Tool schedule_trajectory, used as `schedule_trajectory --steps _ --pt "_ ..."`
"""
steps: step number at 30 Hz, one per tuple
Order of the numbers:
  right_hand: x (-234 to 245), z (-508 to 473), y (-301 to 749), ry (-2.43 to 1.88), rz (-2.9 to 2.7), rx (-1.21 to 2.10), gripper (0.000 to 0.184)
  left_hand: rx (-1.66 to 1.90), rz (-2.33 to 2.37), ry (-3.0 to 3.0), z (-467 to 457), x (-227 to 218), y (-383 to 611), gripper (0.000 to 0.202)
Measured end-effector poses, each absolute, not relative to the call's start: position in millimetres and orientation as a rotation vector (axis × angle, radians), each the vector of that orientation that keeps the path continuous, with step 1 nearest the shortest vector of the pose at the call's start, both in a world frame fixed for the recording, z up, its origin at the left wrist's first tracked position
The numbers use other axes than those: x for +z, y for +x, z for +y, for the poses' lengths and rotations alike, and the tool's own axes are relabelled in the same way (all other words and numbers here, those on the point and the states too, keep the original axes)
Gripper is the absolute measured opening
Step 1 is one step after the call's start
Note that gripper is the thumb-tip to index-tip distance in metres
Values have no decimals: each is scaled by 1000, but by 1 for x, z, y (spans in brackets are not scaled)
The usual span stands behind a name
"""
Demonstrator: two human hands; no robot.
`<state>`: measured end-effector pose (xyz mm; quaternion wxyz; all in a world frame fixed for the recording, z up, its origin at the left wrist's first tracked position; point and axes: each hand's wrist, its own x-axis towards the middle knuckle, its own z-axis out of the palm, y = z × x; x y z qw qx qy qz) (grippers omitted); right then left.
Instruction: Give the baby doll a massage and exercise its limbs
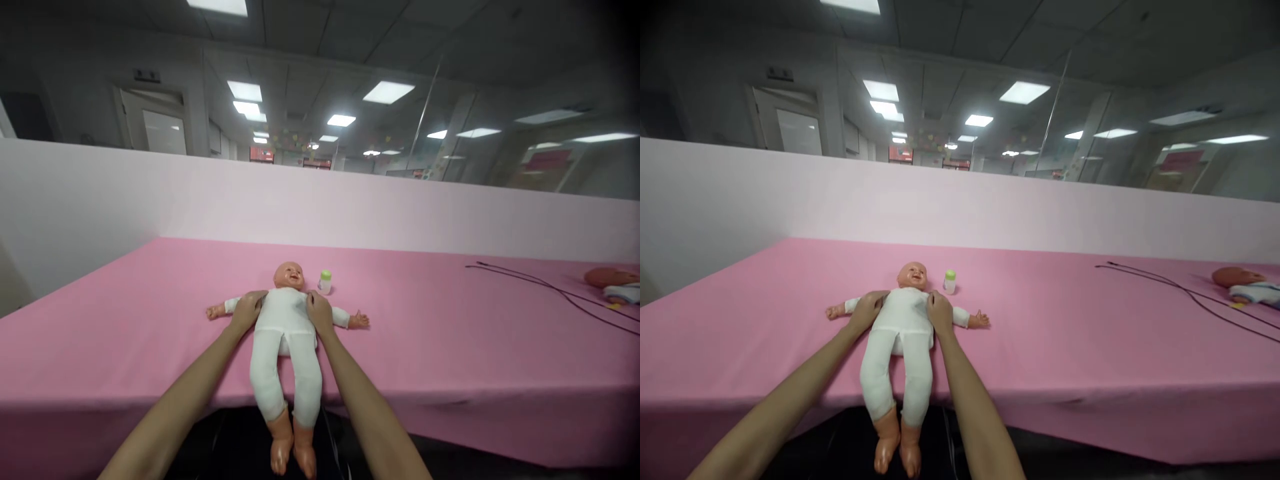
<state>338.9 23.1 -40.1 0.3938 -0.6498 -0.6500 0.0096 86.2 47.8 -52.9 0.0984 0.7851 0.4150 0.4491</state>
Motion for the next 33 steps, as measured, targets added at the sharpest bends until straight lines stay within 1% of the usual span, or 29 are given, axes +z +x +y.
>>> schedule_trajectory --steps 7,11,14,18,24,26,29,31,33 --pt "-39 28 339 -1586 -1673 135 37 1265 1314 2285 41 -43 87 36" --pt "-41 38 345 -1511 -1645 162 35 1278 1357 2300 45 -42 87 42" --pt "-41 35 343 -1470 -1643 214 33 1286 1352 2285 43 -42 86 41" --pt "-40 25 337 -1545 -1624 169 31 1267 1266 2258 40 -45 83 39" --pt "-44 22 337 -1596 -1623 113 26 1264 1365 2336 51 -58 77 45" --pt "-43 22 337 -1583 -1621 108 26 1314 1381 2310 48 -46 80 44" --pt "-42 23 337 -1555 -1615 118 26 1479 1362 2186 16 -6 90 41" --pt "-41 24 337 -1544 -1617 133 27 1566 1286 2077 -29 20 99 37" --pt "-41 24 337 -1543 -1619 142 28 1560 1177 2063 -92 31 108 33"
